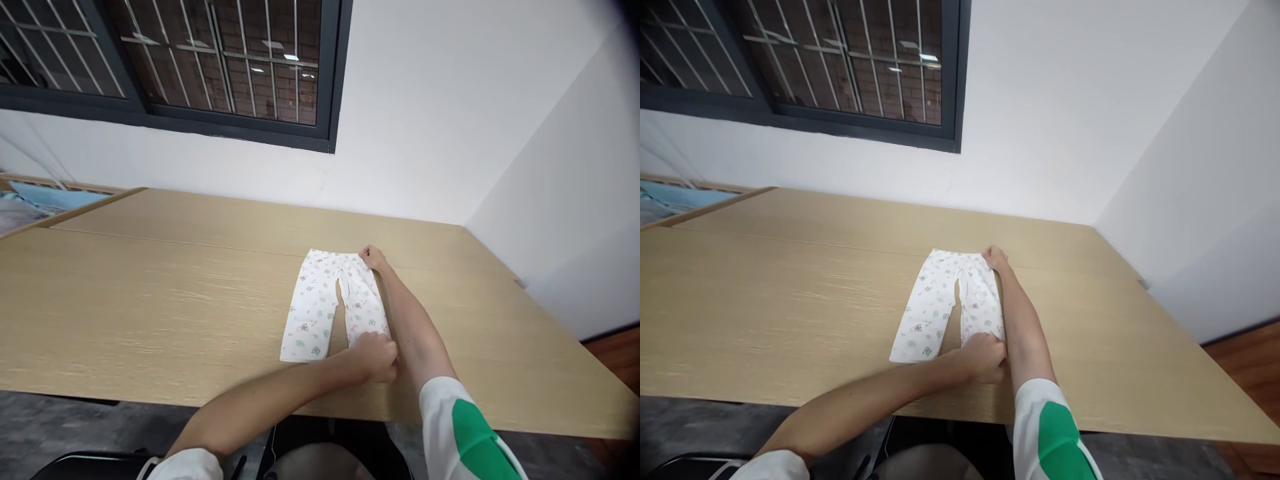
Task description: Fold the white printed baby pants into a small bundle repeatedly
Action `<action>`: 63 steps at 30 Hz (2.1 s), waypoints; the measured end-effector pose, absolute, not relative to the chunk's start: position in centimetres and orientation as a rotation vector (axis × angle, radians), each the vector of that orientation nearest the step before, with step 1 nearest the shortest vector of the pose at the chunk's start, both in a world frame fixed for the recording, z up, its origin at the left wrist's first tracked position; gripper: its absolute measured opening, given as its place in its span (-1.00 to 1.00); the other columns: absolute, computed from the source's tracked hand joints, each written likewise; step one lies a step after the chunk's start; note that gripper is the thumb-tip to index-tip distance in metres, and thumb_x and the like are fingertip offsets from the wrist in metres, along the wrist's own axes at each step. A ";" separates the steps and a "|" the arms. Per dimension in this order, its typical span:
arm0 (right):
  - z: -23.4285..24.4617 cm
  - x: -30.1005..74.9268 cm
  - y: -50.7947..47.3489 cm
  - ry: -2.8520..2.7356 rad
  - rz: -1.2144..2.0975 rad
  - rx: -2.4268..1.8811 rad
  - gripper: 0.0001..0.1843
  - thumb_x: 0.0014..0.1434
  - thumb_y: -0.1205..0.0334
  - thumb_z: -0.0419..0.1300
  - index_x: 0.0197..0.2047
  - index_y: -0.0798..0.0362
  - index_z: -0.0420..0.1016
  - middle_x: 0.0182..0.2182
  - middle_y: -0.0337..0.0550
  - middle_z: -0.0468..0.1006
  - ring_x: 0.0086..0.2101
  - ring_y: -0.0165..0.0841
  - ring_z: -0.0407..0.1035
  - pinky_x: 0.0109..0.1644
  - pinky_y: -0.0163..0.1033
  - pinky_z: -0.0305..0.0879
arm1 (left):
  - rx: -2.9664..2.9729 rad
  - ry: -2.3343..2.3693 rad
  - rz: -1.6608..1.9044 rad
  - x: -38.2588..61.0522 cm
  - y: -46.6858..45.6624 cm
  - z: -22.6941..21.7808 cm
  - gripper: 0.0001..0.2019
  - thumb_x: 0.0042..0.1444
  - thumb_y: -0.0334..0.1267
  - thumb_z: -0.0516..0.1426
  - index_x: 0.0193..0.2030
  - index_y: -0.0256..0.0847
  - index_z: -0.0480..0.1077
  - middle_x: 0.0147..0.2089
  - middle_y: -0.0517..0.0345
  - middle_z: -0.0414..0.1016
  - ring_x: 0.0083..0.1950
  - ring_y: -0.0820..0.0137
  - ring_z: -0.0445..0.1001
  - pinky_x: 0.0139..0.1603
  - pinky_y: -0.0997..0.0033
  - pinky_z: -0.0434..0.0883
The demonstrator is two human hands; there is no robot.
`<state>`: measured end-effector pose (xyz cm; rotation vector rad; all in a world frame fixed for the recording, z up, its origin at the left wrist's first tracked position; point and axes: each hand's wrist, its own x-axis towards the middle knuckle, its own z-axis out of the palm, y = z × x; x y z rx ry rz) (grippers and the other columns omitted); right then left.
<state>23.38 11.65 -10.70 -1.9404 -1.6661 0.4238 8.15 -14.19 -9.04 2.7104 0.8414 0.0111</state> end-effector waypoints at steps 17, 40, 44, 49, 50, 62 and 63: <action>-8.4 21.4 13.5 -1.353 0.542 -1.861 -0.68 -0.10 0.25 0.44 -0.37 0.01 0.35 -0.42 -0.25 0.50 -0.36 -0.32 0.44 -0.22 -0.25 0.40 | 2.236 1.289 0.540 3.2 -17.2 -6.1 -0.66 0.36 -0.14 0.00 -0.41 -0.17 0.41 -0.41 0.12 0.55 -0.36 0.34 0.47 -0.33 0.31 0.20; -9.0 4.7 14.6 -1.585 0.590 -1.705 -0.73 0.09 0.31 0.26 -0.13 0.00 0.37 -0.17 -0.09 0.46 -0.22 -0.21 0.40 -0.15 -0.16 0.38 | 2.113 2.031 0.431 -12.0 -19.8 -8.6 -0.74 0.36 -0.21 -0.01 -0.35 -0.14 0.38 -0.36 0.10 0.57 -0.29 0.25 0.55 -0.30 0.34 0.18; -8.2 4.1 13.7 -1.664 0.609 -1.683 -0.77 0.18 0.28 0.24 -0.09 0.05 0.37 -0.15 -0.03 0.48 -0.20 -0.20 0.40 -0.13 -0.14 0.37 | 2.161 2.147 0.384 -11.5 -20.4 -8.6 -0.73 0.35 -0.19 0.01 -0.36 -0.16 0.40 -0.38 0.06 0.55 -0.30 0.18 0.54 -0.27 0.28 0.25; -5.8 3.1 9.3 -1.905 0.590 -1.423 -0.79 0.43 0.21 0.04 0.00 0.13 0.39 -0.07 0.06 0.55 -0.04 -0.18 0.41 0.12 -0.08 0.32 | 2.388 2.198 0.697 -9.5 -22.5 -9.3 -0.74 0.36 -0.17 0.04 -0.12 -0.24 0.51 -0.12 -0.12 0.59 -0.09 0.06 0.53 -0.09 0.14 0.35; -5.5 3.0 7.6 -1.964 0.601 -1.353 -0.76 0.45 0.18 0.04 0.04 0.11 0.40 -0.02 0.04 0.56 0.00 -0.20 0.42 0.16 -0.10 0.31 | 2.451 2.130 0.777 -9.0 -23.1 -9.7 -0.72 0.35 -0.19 0.05 0.01 -0.24 0.51 0.01 -0.15 0.58 -0.01 0.06 0.52 -0.04 0.14 0.35; -8.8 6.3 -11.8 -2.856 0.700 -0.344 -0.31 0.53 0.00 -0.06 0.55 0.16 -0.08 0.50 0.07 -0.08 0.48 -0.22 -0.23 0.54 -0.04 -0.27 | 2.497 2.045 0.819 -6.1 -26.2 -15.4 -0.65 0.31 -0.17 0.10 0.16 -0.18 0.52 0.28 -0.25 0.46 0.38 -0.09 0.33 0.25 -0.07 0.29; -9.0 6.5 -11.7 -2.865 0.693 -0.381 -0.34 0.53 0.00 -0.08 0.55 0.14 -0.05 0.50 0.04 -0.05 0.48 -0.23 -0.22 0.54 -0.03 -0.29 | 2.492 2.054 0.816 -6.0 -26.2 -15.4 -0.63 0.31 -0.18 0.10 0.19 -0.18 0.50 0.32 -0.26 0.42 0.41 -0.09 0.29 0.24 -0.07 0.30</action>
